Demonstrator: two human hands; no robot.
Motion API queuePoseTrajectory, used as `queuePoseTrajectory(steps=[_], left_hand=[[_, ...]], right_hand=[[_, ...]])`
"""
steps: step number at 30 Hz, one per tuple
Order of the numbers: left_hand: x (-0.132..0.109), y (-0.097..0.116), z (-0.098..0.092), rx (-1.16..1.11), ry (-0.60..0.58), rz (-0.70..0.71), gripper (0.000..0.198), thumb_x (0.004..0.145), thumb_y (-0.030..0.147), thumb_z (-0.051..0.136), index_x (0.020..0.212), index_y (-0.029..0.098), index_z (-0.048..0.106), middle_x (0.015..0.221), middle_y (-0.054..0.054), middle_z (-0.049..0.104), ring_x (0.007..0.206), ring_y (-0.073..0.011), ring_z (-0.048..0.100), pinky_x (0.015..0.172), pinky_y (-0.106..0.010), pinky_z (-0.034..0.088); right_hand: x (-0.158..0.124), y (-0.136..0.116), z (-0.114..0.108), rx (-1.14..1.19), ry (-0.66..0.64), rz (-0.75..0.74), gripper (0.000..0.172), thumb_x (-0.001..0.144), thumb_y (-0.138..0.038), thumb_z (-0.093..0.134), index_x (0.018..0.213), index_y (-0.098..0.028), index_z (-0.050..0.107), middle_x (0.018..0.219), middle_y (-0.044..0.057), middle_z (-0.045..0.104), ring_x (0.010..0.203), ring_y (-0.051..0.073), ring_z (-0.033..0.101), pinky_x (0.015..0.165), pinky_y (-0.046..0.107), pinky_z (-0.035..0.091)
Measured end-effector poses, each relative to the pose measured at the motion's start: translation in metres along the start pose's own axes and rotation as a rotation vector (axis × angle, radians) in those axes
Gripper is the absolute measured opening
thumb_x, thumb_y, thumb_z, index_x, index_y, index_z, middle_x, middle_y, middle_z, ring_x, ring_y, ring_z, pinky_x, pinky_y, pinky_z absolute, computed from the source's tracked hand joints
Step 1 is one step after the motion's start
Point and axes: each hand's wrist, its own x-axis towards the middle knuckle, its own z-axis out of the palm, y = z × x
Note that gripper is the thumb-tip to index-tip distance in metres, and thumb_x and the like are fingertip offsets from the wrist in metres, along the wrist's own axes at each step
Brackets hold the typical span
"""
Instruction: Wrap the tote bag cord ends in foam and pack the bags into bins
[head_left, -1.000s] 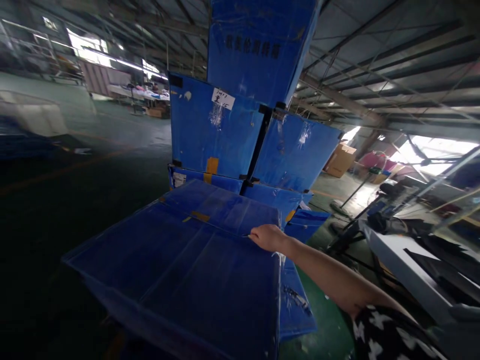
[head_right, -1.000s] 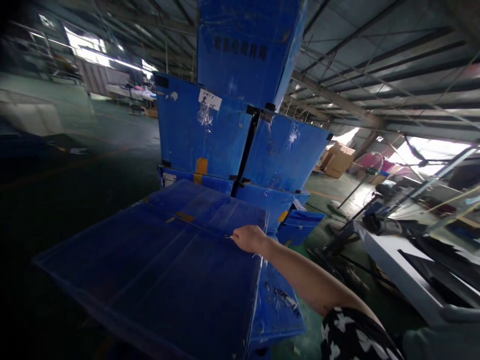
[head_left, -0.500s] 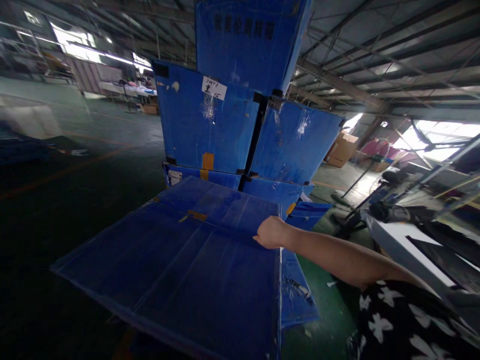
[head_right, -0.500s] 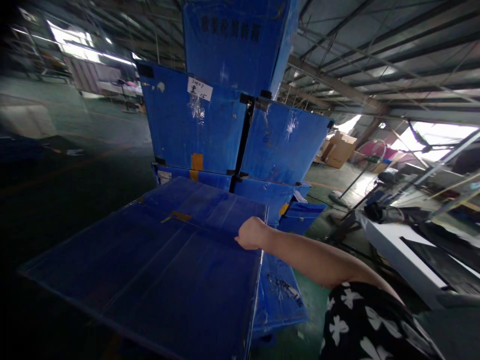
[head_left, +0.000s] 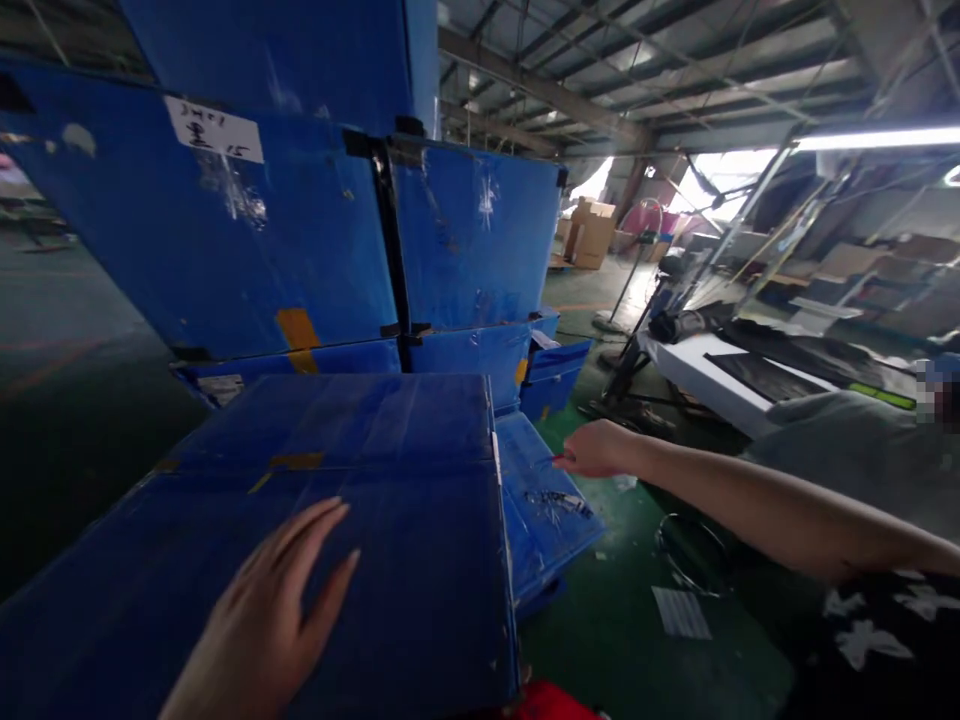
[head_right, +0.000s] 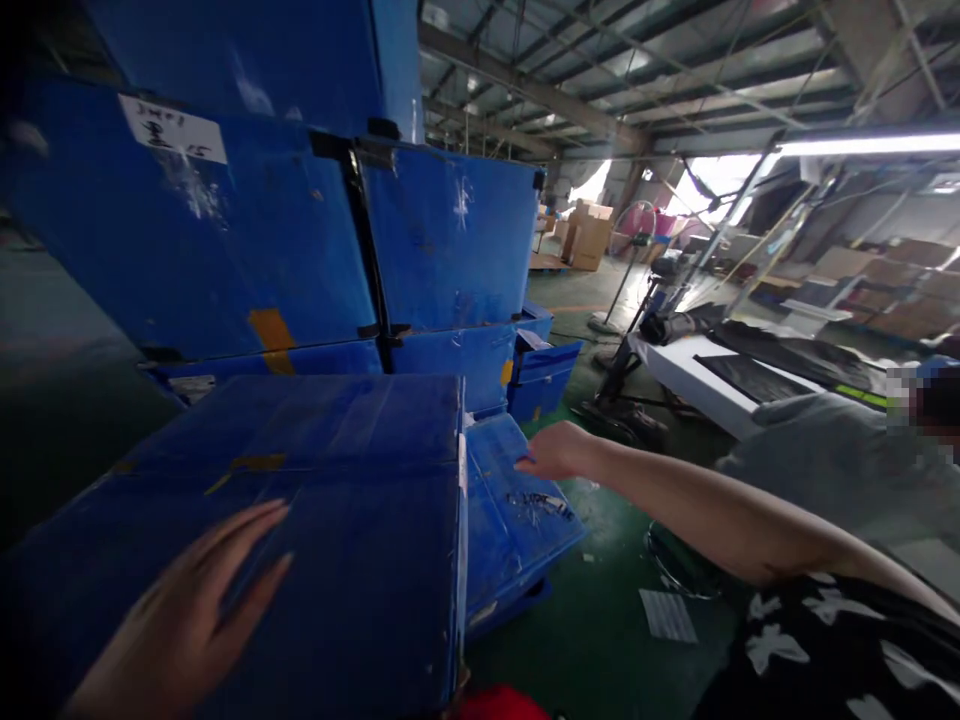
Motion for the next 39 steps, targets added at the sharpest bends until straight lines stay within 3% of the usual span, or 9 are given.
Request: queuePoseTrajectory(steps=[4,7,10,13,17,23,33,35,39], left_hand=[[0.078,0.04,0.066,0.039,-0.425,0.168,0.045,0.093,0.035,0.041,0.131,0.014,0.051,0.137,-0.011,0.052,0.127,-0.024,0.048,0.112,-0.04,0.038],[0.113,0.071,0.1,0.172,-0.555,0.213,0.039,0.091,0.021,0.04,0.126,0.009,0.054,0.128,-0.015,0.056,0.122,-0.0259,0.05,0.108,-0.039,0.039],[0.132,0.085,0.111,0.298,-0.582,0.223,0.028,0.088,0.017,0.04,0.107,0.011,0.06,0.109,-0.014,0.061,0.107,-0.0258,0.056,0.099,-0.039,0.042],[0.147,0.083,0.115,0.297,-0.673,0.196,0.02,0.087,0.016,0.038,0.089,0.016,0.059,0.095,-0.009,0.063,0.095,-0.0217,0.059,0.091,-0.034,0.044],[0.16,0.072,0.121,0.224,-0.829,0.145,0.033,0.094,0.019,0.029,0.077,0.019,0.058,0.091,-0.007,0.064,0.092,-0.0177,0.061,0.087,-0.028,0.044],[0.156,0.081,0.108,0.328,-0.834,0.131,0.045,0.099,0.031,0.022,0.088,0.018,0.065,0.099,-0.011,0.07,0.102,-0.0221,0.064,0.094,-0.033,0.043],[0.153,0.096,0.097,0.389,-0.773,0.125,0.046,0.098,0.027,0.021,0.083,0.018,0.064,0.089,-0.011,0.072,0.09,-0.0235,0.068,0.079,-0.033,0.045],[0.156,0.098,0.079,0.365,-0.693,0.082,0.047,0.098,0.029,0.022,0.074,0.019,0.061,0.082,-0.01,0.071,0.082,-0.0227,0.068,0.073,-0.031,0.044],[0.159,0.101,0.017,0.202,-0.443,0.119,0.047,0.097,0.039,0.025,0.068,0.02,0.056,0.072,-0.008,0.068,0.071,-0.022,0.065,0.068,-0.032,0.043]], right_hand=[[0.01,0.009,0.017,0.307,0.136,0.039,0.037,0.095,-0.044,0.044,0.085,-0.017,0.067,0.077,0.005,0.066,0.065,0.014,0.056,0.056,0.023,0.031],[0.019,0.006,0.04,0.49,0.194,0.063,0.032,0.097,-0.036,0.043,0.084,-0.016,0.065,0.074,0.002,0.062,0.064,0.011,0.051,0.055,0.022,0.028],[0.022,0.002,0.059,0.734,0.205,0.102,0.036,0.099,-0.032,0.038,0.081,-0.014,0.063,0.066,0.001,0.057,0.057,0.01,0.046,0.053,0.022,0.028],[0.024,0.001,0.068,0.859,0.206,0.106,0.037,0.1,-0.029,0.033,0.083,-0.013,0.062,0.065,0.001,0.056,0.056,0.01,0.046,0.052,0.021,0.029],[0.037,-0.001,0.071,0.954,0.236,0.062,0.03,0.098,-0.03,0.039,0.09,-0.015,0.063,0.073,0.002,0.06,0.061,0.01,0.049,0.054,0.021,0.03],[0.06,-0.014,0.073,0.957,0.22,-0.017,0.031,0.096,-0.035,0.044,0.092,-0.015,0.067,0.076,0.003,0.063,0.063,0.012,0.051,0.056,0.022,0.03],[0.058,-0.037,0.043,0.873,0.091,-0.138,0.035,0.098,-0.023,0.036,0.094,-0.016,0.07,0.085,0.005,0.069,0.071,0.012,0.059,0.061,0.019,0.038],[0.052,-0.045,0.044,0.831,0.062,-0.144,0.033,0.096,-0.023,0.039,0.091,-0.017,0.071,0.09,0.006,0.07,0.078,0.014,0.062,0.063,0.02,0.039],[0.031,-0.062,0.046,0.599,0.004,-0.136,0.045,0.1,-0.039,0.031,0.093,-0.018,0.07,0.094,0.009,0.071,0.085,0.019,0.065,0.067,0.024,0.041]])
